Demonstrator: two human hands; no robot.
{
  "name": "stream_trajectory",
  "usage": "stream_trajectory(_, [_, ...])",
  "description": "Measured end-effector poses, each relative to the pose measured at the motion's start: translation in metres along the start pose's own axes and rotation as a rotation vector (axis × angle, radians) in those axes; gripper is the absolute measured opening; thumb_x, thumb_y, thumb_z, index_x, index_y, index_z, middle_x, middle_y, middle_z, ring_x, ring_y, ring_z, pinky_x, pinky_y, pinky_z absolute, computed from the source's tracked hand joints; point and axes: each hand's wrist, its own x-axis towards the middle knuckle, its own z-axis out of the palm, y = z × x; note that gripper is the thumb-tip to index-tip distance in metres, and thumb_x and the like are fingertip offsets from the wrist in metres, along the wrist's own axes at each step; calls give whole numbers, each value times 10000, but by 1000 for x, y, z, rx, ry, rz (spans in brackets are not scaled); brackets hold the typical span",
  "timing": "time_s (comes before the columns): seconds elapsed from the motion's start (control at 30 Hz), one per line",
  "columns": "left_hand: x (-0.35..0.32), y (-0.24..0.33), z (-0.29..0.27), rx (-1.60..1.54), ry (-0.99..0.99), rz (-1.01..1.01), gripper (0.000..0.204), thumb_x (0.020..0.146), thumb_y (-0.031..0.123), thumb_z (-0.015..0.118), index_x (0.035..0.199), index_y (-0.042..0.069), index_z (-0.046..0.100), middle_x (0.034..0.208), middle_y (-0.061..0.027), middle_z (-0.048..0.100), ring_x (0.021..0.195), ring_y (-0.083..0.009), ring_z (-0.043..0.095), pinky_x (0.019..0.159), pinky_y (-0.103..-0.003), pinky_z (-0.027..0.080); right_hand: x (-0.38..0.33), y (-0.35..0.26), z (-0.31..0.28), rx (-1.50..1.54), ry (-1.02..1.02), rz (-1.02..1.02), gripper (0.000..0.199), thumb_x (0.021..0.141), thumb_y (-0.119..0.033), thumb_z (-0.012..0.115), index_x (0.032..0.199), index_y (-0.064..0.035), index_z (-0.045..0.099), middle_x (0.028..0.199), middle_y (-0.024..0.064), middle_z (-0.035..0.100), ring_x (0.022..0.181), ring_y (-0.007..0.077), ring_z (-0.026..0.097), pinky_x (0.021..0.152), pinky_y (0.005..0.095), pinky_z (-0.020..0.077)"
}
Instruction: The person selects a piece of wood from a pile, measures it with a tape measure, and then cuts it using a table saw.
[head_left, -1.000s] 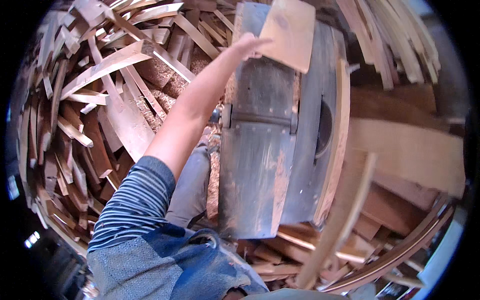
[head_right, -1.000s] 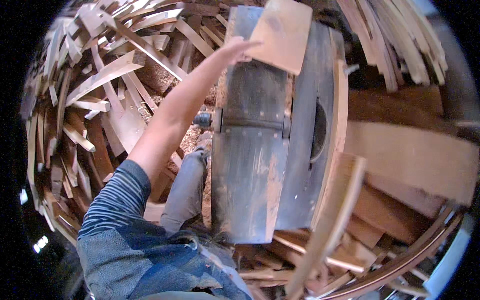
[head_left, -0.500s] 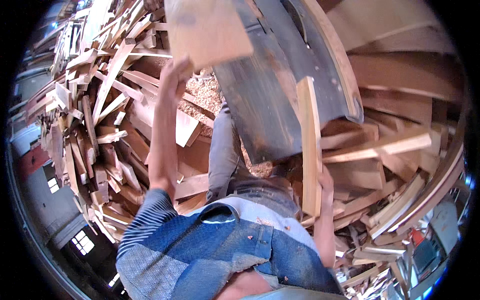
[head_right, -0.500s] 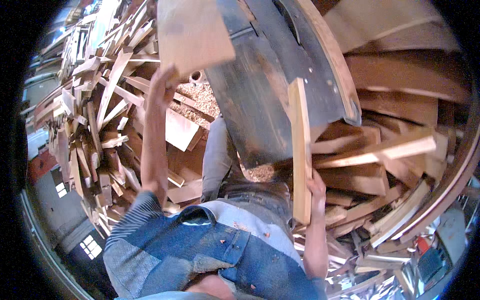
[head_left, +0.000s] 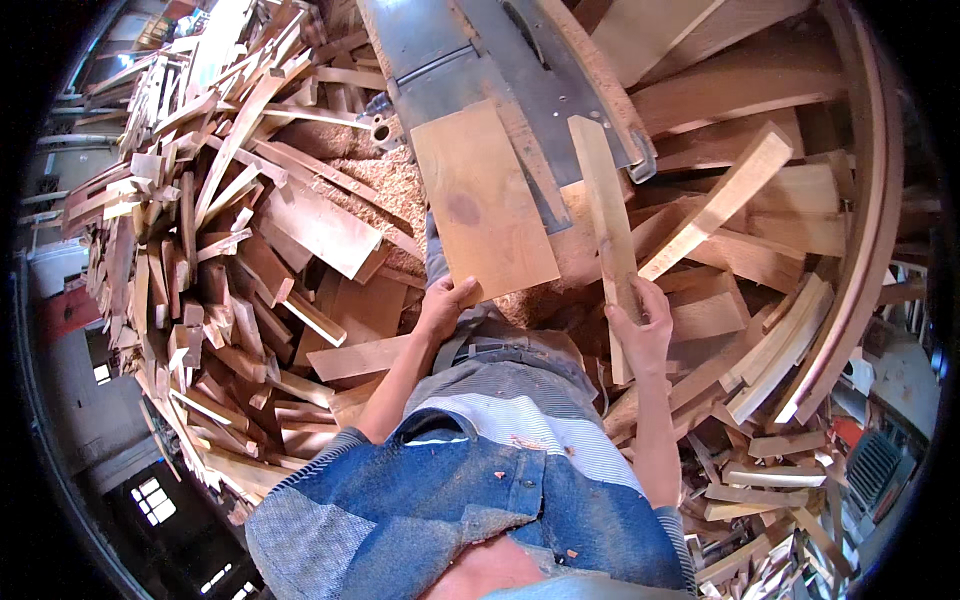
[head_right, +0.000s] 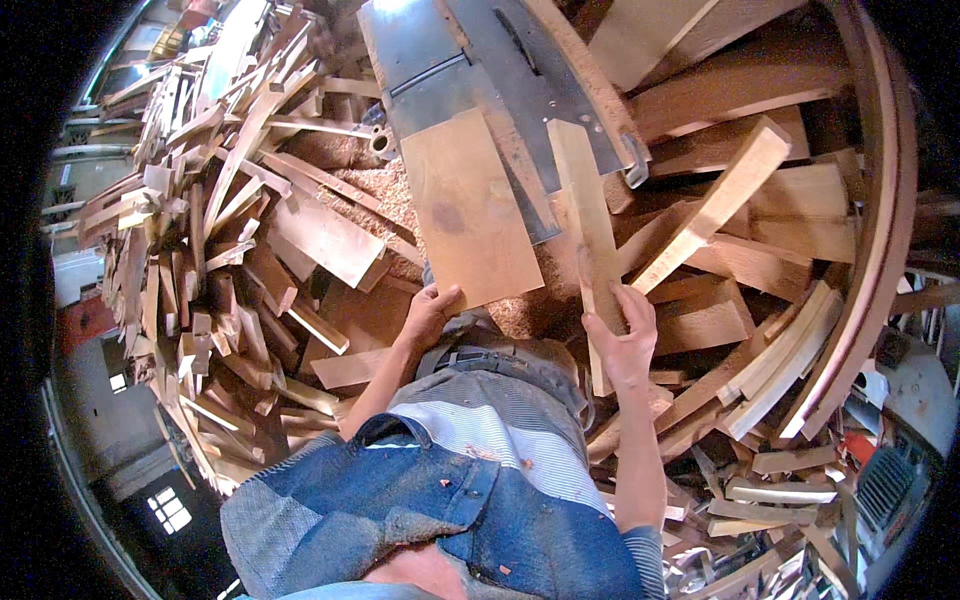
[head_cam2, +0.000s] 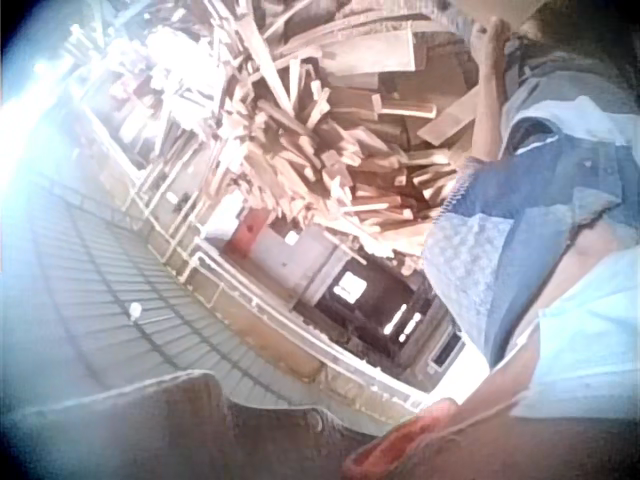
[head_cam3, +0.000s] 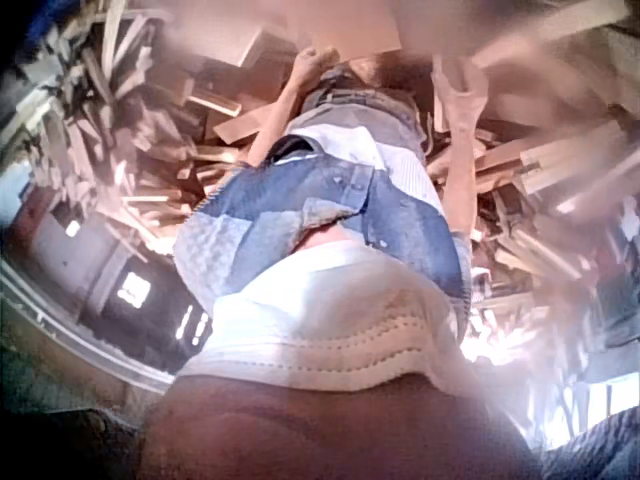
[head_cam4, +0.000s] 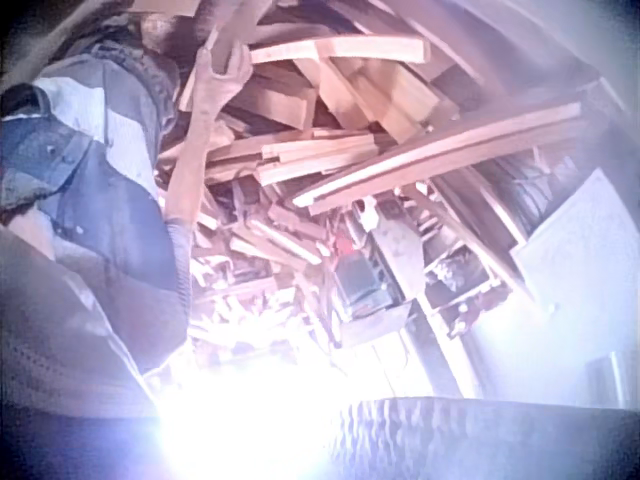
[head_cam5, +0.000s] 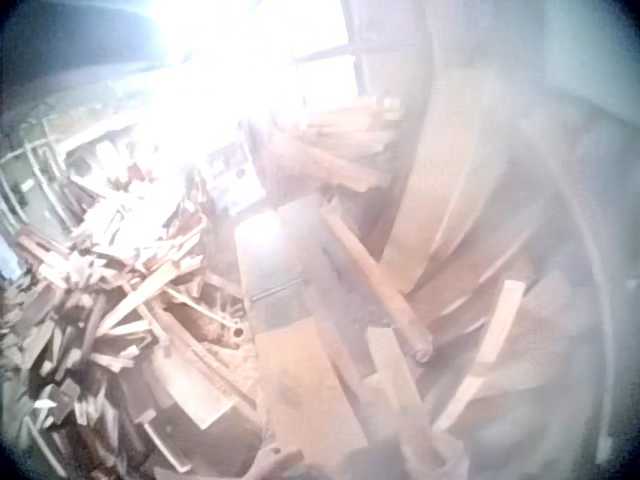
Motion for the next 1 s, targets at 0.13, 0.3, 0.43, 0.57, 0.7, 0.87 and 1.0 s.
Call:
stream_trajectory(0.13, [29, -18, -5, 92, -35, -97, 307, 978, 264, 716, 1174, 28, 704, 1047, -27, 725, 841, -117, 653, 656, -252, 481, -29, -3, -12, -210, 188, -103, 569, 692, -189, 892, 1202, -16, 708, 1293, 180, 637, 1223, 356, 568, 1073, 457, 460])
stream_trajectory(0.3, [49, -22, -4, -117, -189, -195, 499, 1027, 388, 632, 1358, 19, 572, 1272, -127, 679, 1120, -269, 672, 935, -427, 568, -61, -7, -42, -260, 449, -80, 564, 701, -259, 882, 1178, -8, 716, 1300, 178, 636, 1233, 366, 563, 1064, 486, 465])
stream_trajectory(0.43, [60, -22, 1, 21, -119, -265, 561, 1036, 455, 597, 1377, 12, 554, 1291, -144, 668, 1140, -282, 663, 952, -461, 557, -88, -6, -73, -179, 757, -23, 527, 737, -171, 858, 1240, -93, 723, 1349, 102, 606, 1263, 301, 568, 1115, 515, 490])
stream_trajectory(0.57, [56, -25, 7, 44, -102, -177, 630, 1030, 516, 581, 1367, -16, 564, 1257, -145, 683, 1086, -292, 679, 931, -432, 555, -102, -12, -124, -491, 874, 122, 458, 772, -131, 838, 1215, -100, 727, 1273, 126, 678, 1196, 298, 607, 1024, 590, 508])
stream_trajectory(0.7, [59, -21, 4, 224, -9, -194, 624, 1056, 527, 521, 1393, 2, 553, 1277, -72, 673, 1110, -242, 648, 996, -398, 506, -140, 42, -204, -1040, 686, 96, 476, 794, -212, 809, 1230, -42, 723, 1257, 189, 694, 1172, 359, 627, 1028, 509, 489])
stream_trajectory(0.87, [54, -22, 9, 69, 11, -69, 625, 1069, 520, 490, 1415, 2, 535, 1300, -106, 664, 1147, -254, 651, 992, -409, 521, -130, 99, -252, -1139, 623, 9, 460, 847, -293, 783, 1209, -15, 723, 1202, 186, 709, 1102, 373, 651, 990, 478, 493])
stream_trajectory(1.0, [42, -10, 9, -39, 3, -118, 616, 1082, 498, 461, 1463, 14, 481, 1342, -116, 642, 1164, -259, 655, 975, -410, 546, -94, 108, -259, -1116, 685, 155, 452, 901, -351, 723, 1221, -32, 727, 1211, 191, 708, 1109, 377, 649, 991, 480, 491])
